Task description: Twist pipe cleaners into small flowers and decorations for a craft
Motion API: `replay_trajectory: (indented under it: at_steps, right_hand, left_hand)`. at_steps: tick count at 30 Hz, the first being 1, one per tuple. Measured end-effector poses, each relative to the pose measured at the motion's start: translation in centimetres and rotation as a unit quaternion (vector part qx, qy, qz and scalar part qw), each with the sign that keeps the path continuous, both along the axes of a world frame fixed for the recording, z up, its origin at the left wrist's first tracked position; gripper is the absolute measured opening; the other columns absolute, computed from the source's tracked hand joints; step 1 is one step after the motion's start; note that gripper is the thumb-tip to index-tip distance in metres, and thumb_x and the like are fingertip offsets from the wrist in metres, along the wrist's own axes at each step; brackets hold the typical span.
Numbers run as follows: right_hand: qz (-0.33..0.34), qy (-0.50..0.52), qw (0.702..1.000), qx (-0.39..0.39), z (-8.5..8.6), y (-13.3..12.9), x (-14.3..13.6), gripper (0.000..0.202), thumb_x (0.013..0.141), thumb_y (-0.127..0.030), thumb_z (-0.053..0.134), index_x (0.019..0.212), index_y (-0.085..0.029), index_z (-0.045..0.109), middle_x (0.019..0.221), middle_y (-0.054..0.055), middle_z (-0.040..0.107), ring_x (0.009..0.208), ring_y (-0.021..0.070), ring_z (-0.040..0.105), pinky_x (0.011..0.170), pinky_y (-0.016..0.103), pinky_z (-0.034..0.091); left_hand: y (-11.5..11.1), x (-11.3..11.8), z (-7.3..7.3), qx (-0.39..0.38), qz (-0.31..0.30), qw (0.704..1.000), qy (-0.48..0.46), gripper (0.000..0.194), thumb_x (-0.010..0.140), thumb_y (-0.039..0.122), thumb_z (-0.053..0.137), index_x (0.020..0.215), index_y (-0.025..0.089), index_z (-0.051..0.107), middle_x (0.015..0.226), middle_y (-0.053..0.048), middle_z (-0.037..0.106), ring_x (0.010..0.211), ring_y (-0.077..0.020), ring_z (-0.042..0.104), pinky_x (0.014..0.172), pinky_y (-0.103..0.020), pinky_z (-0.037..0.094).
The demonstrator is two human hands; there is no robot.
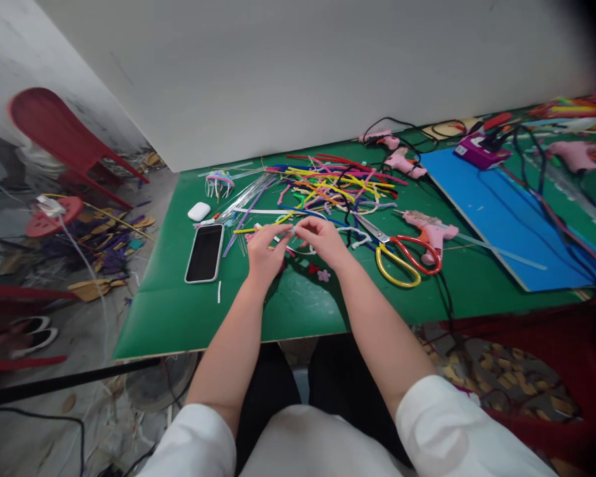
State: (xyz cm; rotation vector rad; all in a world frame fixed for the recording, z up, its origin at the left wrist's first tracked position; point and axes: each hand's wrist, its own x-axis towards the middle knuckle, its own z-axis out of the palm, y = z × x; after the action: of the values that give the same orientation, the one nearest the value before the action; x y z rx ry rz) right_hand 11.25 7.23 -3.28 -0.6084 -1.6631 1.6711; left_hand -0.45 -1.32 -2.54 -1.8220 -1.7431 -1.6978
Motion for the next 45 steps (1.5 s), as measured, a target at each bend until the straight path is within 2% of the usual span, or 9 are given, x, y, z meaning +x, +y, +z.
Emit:
replay_trajectory:
  at_steps: [8,12,16,19,22,25,31,39,45]
  right_hand:
    - [-0.026,-0.007,0.999,0.037,0.1,-0.1,-0.1,0.018,0.072,-0.034,0.059,0.074,-0.017,0.059,0.07,-0.001,0.056,0.064,0.0105,0.051,0.053,0.022,0.046]
    - [-0.017,0.0,0.999,0.029,0.2,-0.2,0.0,0.019,0.073,-0.036,0.059,0.075,-0.017,0.059,0.069,-0.001,0.055,0.064,0.0101,0.051,0.053,0.022,0.046]
    - [-0.021,0.023,0.999,-0.014,0.4,-0.2,0.1,0.022,0.072,-0.04,0.061,0.074,-0.017,0.059,0.067,-0.002,0.055,0.062,0.0099,0.051,0.055,0.022,0.046]
    - [-0.027,0.049,0.997,-0.062,0.5,-0.1,0.3,0.023,0.07,-0.04,0.063,0.073,-0.017,0.059,0.065,-0.002,0.056,0.061,0.0095,0.051,0.055,0.022,0.046]
    - [-0.015,0.068,0.994,-0.079,0.5,0.0,0.3,0.022,0.069,-0.038,0.064,0.073,-0.017,0.06,0.065,-0.002,0.057,0.06,0.0089,0.052,0.054,0.021,0.046]
    - [-0.006,0.067,0.995,-0.075,0.4,0.0,0.3,0.021,0.068,-0.037,0.066,0.074,-0.017,0.061,0.066,-0.002,0.058,0.062,0.0094,0.053,0.054,0.021,0.046]
    - [-0.019,0.046,0.997,-0.054,0.4,0.0,0.3,0.022,0.064,-0.038,0.069,0.072,-0.018,0.062,0.068,-0.002,0.06,0.062,0.0106,0.053,0.054,0.023,0.046]
    - [-0.039,0.022,0.999,0.025,0.5,-0.3,0.1,0.019,0.068,-0.036,0.066,0.07,-0.018,0.063,0.067,-0.001,0.059,0.06,0.0105,0.052,0.054,0.024,0.046]
    - [-0.106,-0.008,0.989,0.1,0.2,-0.4,-0.1,0.014,0.071,-0.034,0.065,0.069,-0.02,0.067,0.074,0.002,0.064,0.071,0.0155,0.057,0.067,0.029,0.047]
  left_hand:
    - [-0.1,0.0,-0.4,-0.052,0.009,0.996,-0.067,0.027,0.08,0.024,0.058,0.106,0.019,0.059,0.084,-0.002,0.067,0.077,-0.012,0.063,0.075,-0.026,0.051]
    - [-0.1,0.0,-0.4,-0.068,0.001,0.994,-0.088,0.025,0.082,0.025,0.055,0.106,0.02,0.059,0.085,-0.002,0.066,0.078,-0.012,0.063,0.075,-0.025,0.051]
    - [-0.3,-0.2,-0.2,-0.066,-0.029,0.987,-0.144,0.025,0.086,0.028,0.049,0.108,0.021,0.058,0.093,-0.004,0.066,0.082,-0.0134,0.064,0.078,-0.028,0.052]
    - [-0.2,-0.3,-0.1,-0.069,-0.046,0.983,-0.166,0.028,0.082,0.029,0.055,0.109,0.022,0.059,0.093,-0.004,0.067,0.081,-0.0139,0.065,0.077,-0.028,0.052]
    - [0.0,-0.3,-0.2,-0.083,-0.026,0.988,-0.126,0.02,0.074,0.025,0.065,0.093,0.021,0.067,0.085,-0.002,0.07,0.077,-0.0145,0.066,0.075,-0.028,0.053]
    - [0.1,-0.3,-0.4,-0.082,-0.003,0.992,-0.101,0.01,0.073,0.022,0.065,0.082,0.021,0.07,0.081,-0.001,0.071,0.075,-0.0148,0.066,0.075,-0.029,0.053]
    - [0.1,-0.1,-0.5,-0.045,0.018,0.998,-0.049,0.009,0.074,0.022,0.065,0.081,0.02,0.07,0.08,-0.002,0.072,0.073,-0.0137,0.066,0.072,-0.027,0.052]
    - [0.1,-0.3,-0.9,-0.024,0.046,0.998,0.044,0.008,0.077,0.023,0.061,0.078,0.02,0.069,0.079,-0.002,0.071,0.074,-0.0142,0.065,0.073,-0.028,0.05]
    - [0.1,-0.1,-0.9,-0.028,0.067,0.995,0.072,0.011,0.08,0.025,0.059,0.082,0.019,0.068,0.081,-0.003,0.07,0.078,-0.0152,0.064,0.077,-0.03,0.049]
